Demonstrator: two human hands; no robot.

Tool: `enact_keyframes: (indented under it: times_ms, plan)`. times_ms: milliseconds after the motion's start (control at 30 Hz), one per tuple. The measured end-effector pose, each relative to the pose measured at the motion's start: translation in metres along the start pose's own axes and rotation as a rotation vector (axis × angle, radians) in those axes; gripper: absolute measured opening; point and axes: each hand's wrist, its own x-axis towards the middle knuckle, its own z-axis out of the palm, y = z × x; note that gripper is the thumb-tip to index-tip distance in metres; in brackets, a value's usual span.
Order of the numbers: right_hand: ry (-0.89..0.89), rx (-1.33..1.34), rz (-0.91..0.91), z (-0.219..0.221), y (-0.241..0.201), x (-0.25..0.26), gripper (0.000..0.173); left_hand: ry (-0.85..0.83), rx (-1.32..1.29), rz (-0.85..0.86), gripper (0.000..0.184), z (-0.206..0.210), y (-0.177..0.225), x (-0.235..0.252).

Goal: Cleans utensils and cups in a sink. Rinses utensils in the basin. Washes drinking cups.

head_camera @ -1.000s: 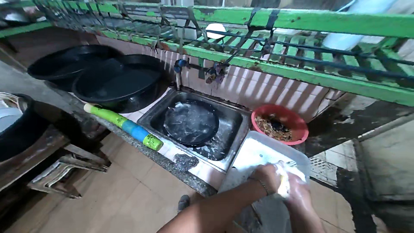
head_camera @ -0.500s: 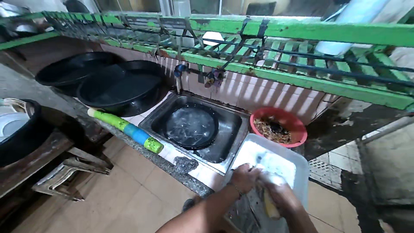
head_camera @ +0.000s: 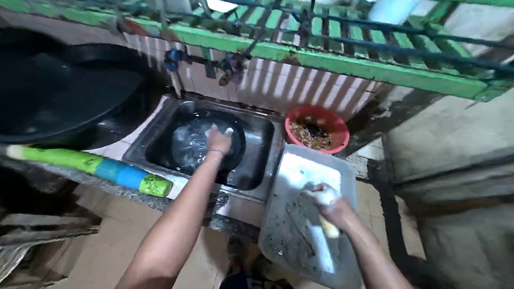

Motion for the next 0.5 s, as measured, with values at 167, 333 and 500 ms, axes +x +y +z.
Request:
enact_keyframes:
  times_ms: [167,333,500]
  plan:
    - [0.266,-0.094,0.033,-0.025,0.013,0.053,0.078,-0.514,-0.213,0.251,0.030,0.076,0.026,-0.105]
    - [-0.029,-0.298,0.163,-0.008,0.021,0.030,0.054,-0.842,0.589,0.130,0.070,0.139,0.024,-0.182]
    - [-0.307,-0.418,0.147,0.051,0.033,0.012,0.057,-0.714,0.523,-0.091,0.087,0.178,0.005,-0.203]
